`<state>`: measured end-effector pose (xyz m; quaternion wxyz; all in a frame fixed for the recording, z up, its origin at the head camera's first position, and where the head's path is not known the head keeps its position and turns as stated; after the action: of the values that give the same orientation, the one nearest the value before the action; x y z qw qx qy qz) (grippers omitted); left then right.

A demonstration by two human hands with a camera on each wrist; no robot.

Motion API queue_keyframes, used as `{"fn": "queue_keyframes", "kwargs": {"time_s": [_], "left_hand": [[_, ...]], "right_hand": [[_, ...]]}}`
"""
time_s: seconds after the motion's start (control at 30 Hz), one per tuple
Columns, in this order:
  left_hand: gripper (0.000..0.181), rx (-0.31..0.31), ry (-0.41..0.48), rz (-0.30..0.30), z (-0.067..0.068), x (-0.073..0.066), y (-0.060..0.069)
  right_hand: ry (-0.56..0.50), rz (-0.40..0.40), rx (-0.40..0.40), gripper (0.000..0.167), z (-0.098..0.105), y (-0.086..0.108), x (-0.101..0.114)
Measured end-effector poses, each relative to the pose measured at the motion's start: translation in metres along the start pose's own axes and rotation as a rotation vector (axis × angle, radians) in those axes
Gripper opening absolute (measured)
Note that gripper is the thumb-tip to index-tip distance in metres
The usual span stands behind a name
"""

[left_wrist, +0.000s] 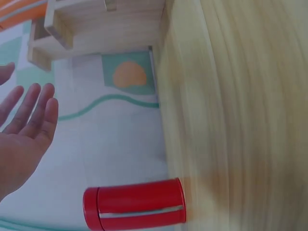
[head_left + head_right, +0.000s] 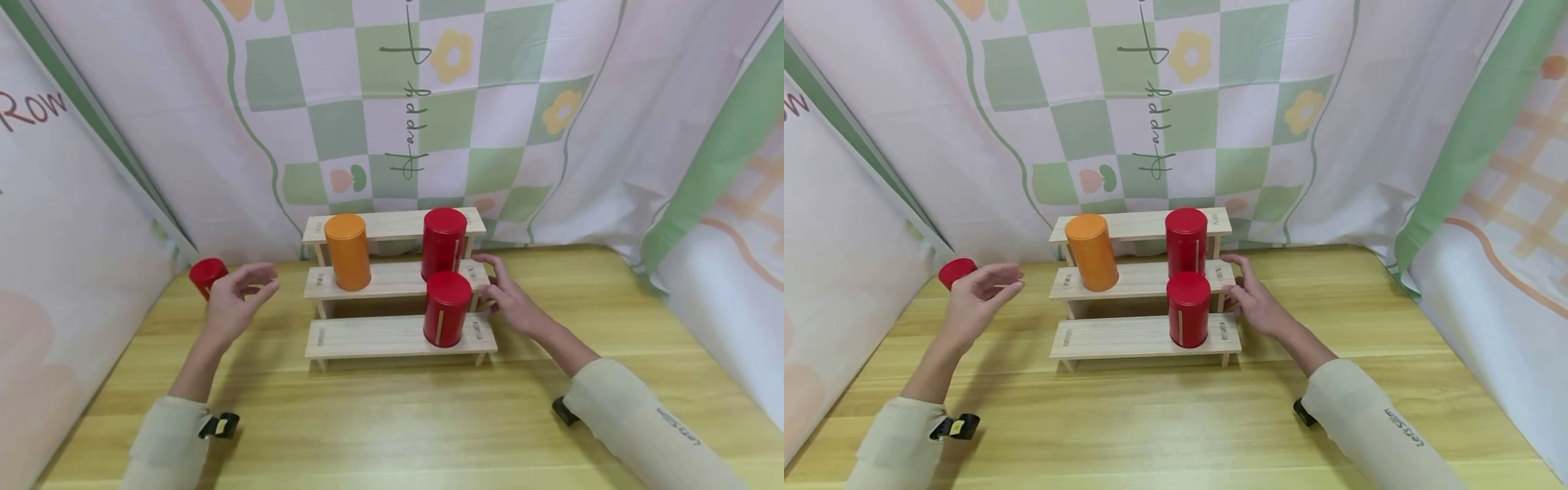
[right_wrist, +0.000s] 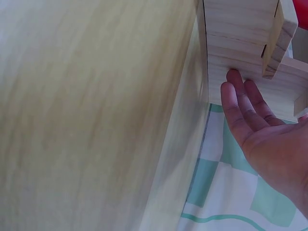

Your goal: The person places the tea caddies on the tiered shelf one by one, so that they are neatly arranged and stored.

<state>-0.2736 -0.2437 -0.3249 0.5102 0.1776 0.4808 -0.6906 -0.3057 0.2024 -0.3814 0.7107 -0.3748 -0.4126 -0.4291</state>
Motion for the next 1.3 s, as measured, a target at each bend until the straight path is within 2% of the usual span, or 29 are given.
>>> {"fn": "queue_keyframes", "kwargs": {"time_s": [0.13,0.4,0.53,0.67,0.83,0.93,1.13,1.3], "left_hand": [[0.026,-0.045,0.015,0.007,0.009,0.006,-0.001],[0.029,-0.098,0.046,0.034,0.021,0.024,-0.002],[0.03,-0.132,0.016,0.068,0.031,0.03,-0.001],[0.029,-0.204,-0.027,0.113,0.043,0.034,0.001],[0.032,-0.277,-0.16,0.186,0.057,0.04,0.003],[0.035,-0.285,-0.206,0.202,0.063,0.045,0.004],[0.036,-0.315,-0.217,0.217,0.071,0.055,0.004],[0.041,-0.318,-0.244,0.297,0.075,0.065,0.003]], "right_hand": [[0.006,-0.004,-0.002,0.056,0.0,0.0,0.001],[-0.002,-0.017,0.004,0.057,0.0,0.0,-0.002],[0.0,-0.015,0.005,0.056,0.0,0.0,-0.002],[0.005,-0.01,0.007,0.056,0.0,0.0,-0.002],[0.004,-0.007,0.004,0.056,0.0,0.0,-0.002],[0.003,-0.008,0.004,0.056,-0.001,0.0,-0.002],[0.005,-0.011,0.004,0.056,-0.001,0.0,-0.002],[0.007,-0.012,0.0,0.055,0.0,0.0,-0.001]]}}
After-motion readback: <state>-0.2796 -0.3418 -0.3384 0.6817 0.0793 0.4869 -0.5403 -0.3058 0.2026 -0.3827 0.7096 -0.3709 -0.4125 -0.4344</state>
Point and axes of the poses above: each hand's wrist, its own y-axis away from the middle knuckle, its own z-axis out of the back of the hand, x = y × z, the point moved 7 cm from there along -y, towards the middle knuckle, and after that the axes turned 5 degrees about -y, right-handed, at the moved point
